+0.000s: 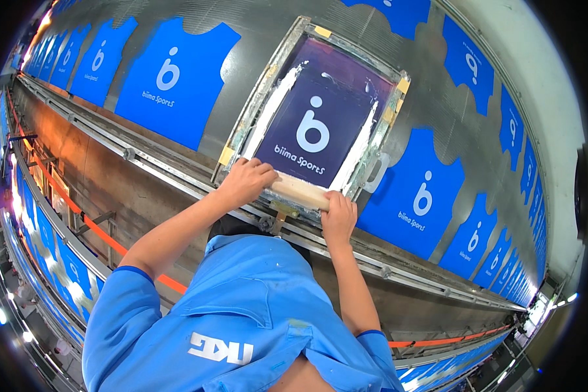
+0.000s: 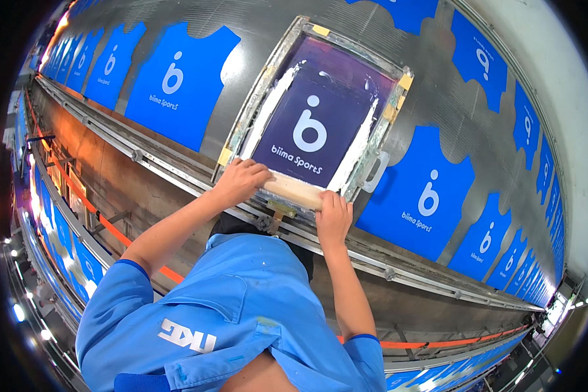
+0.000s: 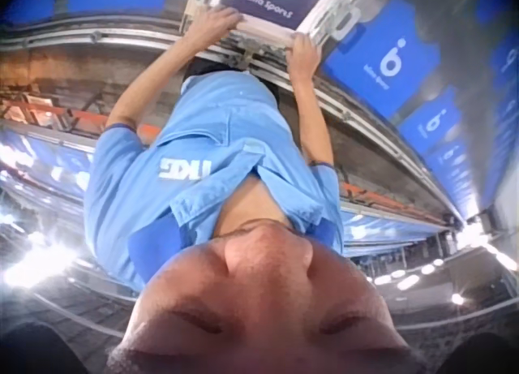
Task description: The person uses a squeegee to apply white ink through a screen-printing frame onto a blue jersey on a conveyor belt. The person repeatedly pulls the squeegee across the frame to transfer ink onto the logo area of the jersey.
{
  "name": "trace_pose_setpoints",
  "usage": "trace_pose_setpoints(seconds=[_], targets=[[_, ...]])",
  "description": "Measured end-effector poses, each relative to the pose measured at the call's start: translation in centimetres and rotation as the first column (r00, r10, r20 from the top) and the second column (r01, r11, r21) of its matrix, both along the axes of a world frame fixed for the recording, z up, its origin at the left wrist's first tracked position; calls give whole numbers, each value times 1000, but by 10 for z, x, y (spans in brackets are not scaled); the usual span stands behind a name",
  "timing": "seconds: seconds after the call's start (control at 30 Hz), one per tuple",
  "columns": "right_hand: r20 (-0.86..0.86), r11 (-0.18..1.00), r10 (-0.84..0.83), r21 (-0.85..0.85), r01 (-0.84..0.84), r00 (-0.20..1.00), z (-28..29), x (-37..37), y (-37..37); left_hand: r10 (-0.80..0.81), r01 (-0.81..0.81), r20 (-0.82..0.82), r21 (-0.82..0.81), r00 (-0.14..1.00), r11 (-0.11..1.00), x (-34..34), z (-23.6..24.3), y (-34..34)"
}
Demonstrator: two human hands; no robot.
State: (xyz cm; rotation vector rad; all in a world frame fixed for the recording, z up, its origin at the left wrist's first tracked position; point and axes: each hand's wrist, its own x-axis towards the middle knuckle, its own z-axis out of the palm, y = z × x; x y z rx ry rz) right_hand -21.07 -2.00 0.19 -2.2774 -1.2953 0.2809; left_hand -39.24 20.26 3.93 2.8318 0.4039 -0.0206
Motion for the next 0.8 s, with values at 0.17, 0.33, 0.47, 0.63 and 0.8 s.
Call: trace_pose_setpoints(seconds=[0.17,0.33,0.47,0.63,0.8], targets=[[36,999,32,-11,-32,999,14,42,30,6,-6,12,-32,1000,999,31,-2,32],[141,992,-90,-74,101,986,23,173,111,-44,48,44,-82,998,995,180,7,125],[101,985,-95,-136,108,990,22,249,166,-44,36,-85,-88,995,995,259,11,181],[-75,990,-86,-119,77,993,0,249,176,-27,23,-84,-48,996,999,258,-8,189],[-52,984,-126,-135,118,991,7,167,126,-24,19,-78,-71,997,997,186,-5,135]])
